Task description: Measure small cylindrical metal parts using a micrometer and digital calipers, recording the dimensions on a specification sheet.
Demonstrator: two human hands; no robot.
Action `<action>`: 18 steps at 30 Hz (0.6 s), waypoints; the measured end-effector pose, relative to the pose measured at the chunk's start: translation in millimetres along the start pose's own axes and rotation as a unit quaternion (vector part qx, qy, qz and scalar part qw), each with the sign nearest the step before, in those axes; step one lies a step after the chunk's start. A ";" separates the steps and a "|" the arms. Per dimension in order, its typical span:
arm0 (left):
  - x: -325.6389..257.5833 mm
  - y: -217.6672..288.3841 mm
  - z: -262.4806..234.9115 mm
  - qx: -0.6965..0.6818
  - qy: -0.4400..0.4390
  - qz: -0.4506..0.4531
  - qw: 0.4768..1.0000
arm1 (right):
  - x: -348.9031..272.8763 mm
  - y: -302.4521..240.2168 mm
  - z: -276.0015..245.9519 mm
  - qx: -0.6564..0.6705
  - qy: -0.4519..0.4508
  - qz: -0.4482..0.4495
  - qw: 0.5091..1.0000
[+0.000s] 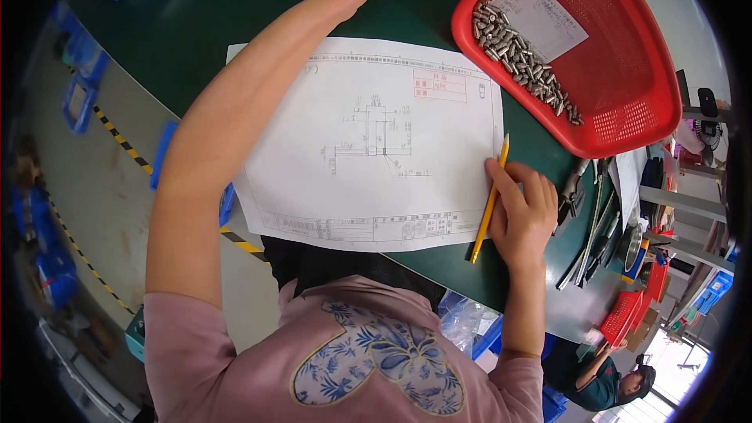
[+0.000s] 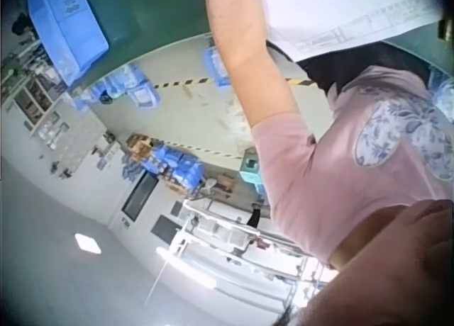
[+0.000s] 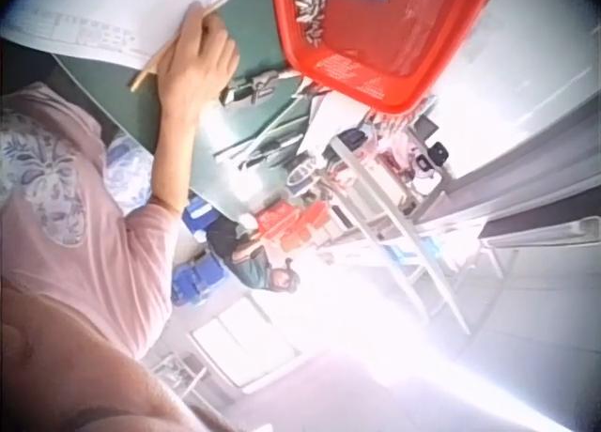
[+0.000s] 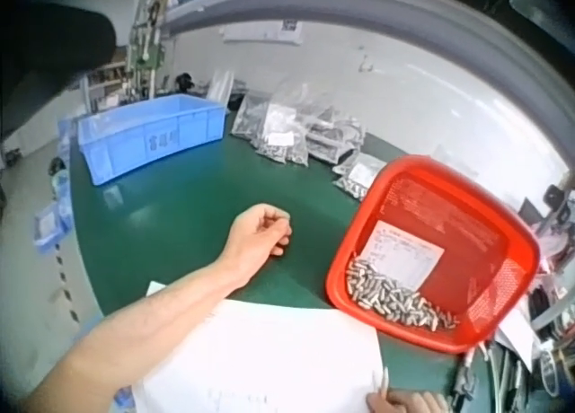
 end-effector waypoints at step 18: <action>-1.5 2.3 -4.0 -0.010 -0.008 -0.013 1.000 | -1.1 8.6 0.1 0.062 0.038 0.035 0.997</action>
Point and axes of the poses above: each hand's wrist, its own x-axis towards the middle knuckle, its own z-axis out of the palm, y = z × x, the point moved 8 cm from there along x, towards the middle knuckle, and after that the axes turned 12 degrees about x, right-handed, at the moved point
